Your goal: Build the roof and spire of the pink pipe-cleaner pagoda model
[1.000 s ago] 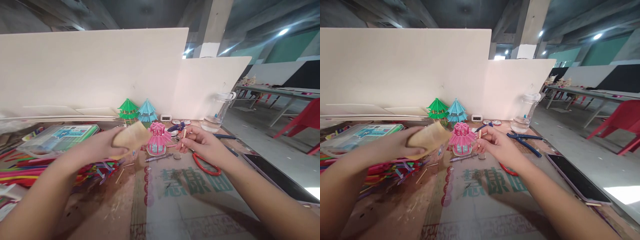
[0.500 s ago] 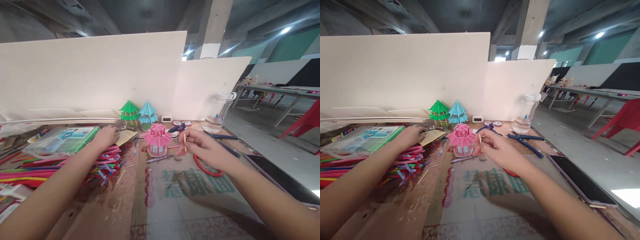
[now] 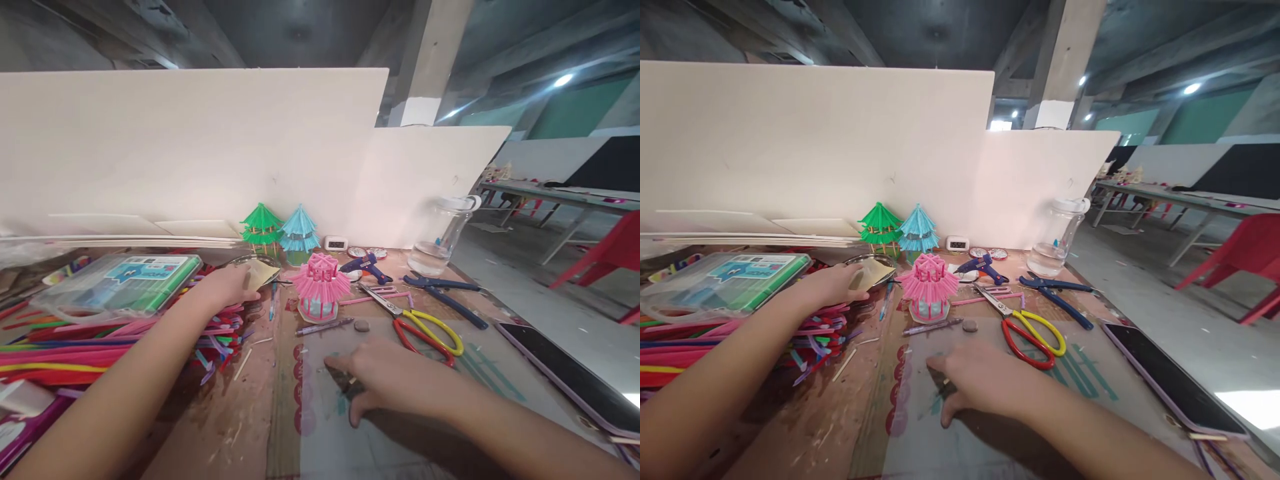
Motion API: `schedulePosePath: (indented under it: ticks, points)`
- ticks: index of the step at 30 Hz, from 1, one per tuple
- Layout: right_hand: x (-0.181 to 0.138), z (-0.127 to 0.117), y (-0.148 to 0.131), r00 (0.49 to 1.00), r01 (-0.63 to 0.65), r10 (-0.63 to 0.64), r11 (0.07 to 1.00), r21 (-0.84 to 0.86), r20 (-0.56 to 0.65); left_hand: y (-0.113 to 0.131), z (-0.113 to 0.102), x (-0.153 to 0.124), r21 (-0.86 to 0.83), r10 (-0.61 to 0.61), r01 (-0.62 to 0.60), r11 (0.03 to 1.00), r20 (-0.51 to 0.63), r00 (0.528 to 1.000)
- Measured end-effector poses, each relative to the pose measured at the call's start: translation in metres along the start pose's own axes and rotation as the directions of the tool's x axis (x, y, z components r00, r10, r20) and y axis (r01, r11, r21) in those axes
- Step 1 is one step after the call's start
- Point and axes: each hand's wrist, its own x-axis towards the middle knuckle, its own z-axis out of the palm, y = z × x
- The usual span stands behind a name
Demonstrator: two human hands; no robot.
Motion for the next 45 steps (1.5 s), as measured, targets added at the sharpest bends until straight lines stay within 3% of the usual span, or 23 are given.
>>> schedulePosePath:
  ticks: [9,13,16,20,23,26,28,33,35,37,40,45]
  points:
    - [0.01,0.007,-0.007,0.979,0.169,-0.197,0.926,-0.338,-0.052,-0.002,0.01,-0.001,0.011,0.019,-0.018,1.0,-0.043,0.999]
    - [0.013,0.008,-0.025,0.914,0.259,-0.365,0.86,-0.439,-0.177,-0.007,0.005,-0.002,0.005,-0.028,0.029,1.0,-0.135,0.99]
    - [0.03,-0.013,-0.05,0.847,0.254,-0.408,0.874,-0.415,-0.341,-0.013,-0.003,-0.004,-0.008,-0.103,0.104,0.995,-0.244,0.964]
    - [0.083,-0.058,-0.073,0.81,0.134,-0.36,0.882,-0.451,-0.464,-0.023,-0.009,-0.008,-0.036,-0.17,0.167,0.985,-0.329,0.929]
    - [0.132,-0.08,-0.068,0.844,-0.001,-0.189,0.935,-0.354,-0.501,-0.03,-0.008,-0.008,-0.042,-0.167,0.163,0.986,-0.351,0.921]
    - [0.164,-0.085,-0.058,0.865,-0.043,-0.125,0.946,-0.321,-0.486,-0.034,-0.007,-0.006,-0.048,-0.152,0.144,0.988,-0.356,0.922]
    - [0.169,-0.081,-0.055,0.879,-0.037,-0.113,0.953,-0.302,-0.463,-0.033,-0.007,-0.004,-0.056,-0.138,0.126,0.99,-0.343,0.929]
    - [0.125,-0.069,-0.06,0.883,0.052,-0.155,0.97,-0.236,-0.443,-0.024,-0.005,-0.005,-0.091,0.005,-0.026,0.996,-0.221,0.975]
    - [0.094,-0.068,-0.055,0.893,0.205,-0.228,0.974,-0.1,-0.388,-0.02,-0.007,-0.01,-0.112,0.063,-0.085,0.99,-0.189,0.98]
    - [0.062,-0.071,-0.043,0.871,0.356,-0.296,0.93,0.089,-0.391,-0.017,-0.01,-0.016,-0.125,0.096,-0.12,0.985,-0.184,0.978]
    - [0.019,-0.079,-0.018,0.798,0.492,-0.307,0.829,0.266,-0.519,-0.009,-0.015,-0.024,-0.143,0.086,-0.121,0.982,-0.228,0.97]
    - [-0.029,-0.099,0.018,0.642,0.426,-0.058,0.856,0.293,-0.764,0.023,-0.032,-0.035,-0.26,0.088,-0.187,0.947,-0.351,0.932]
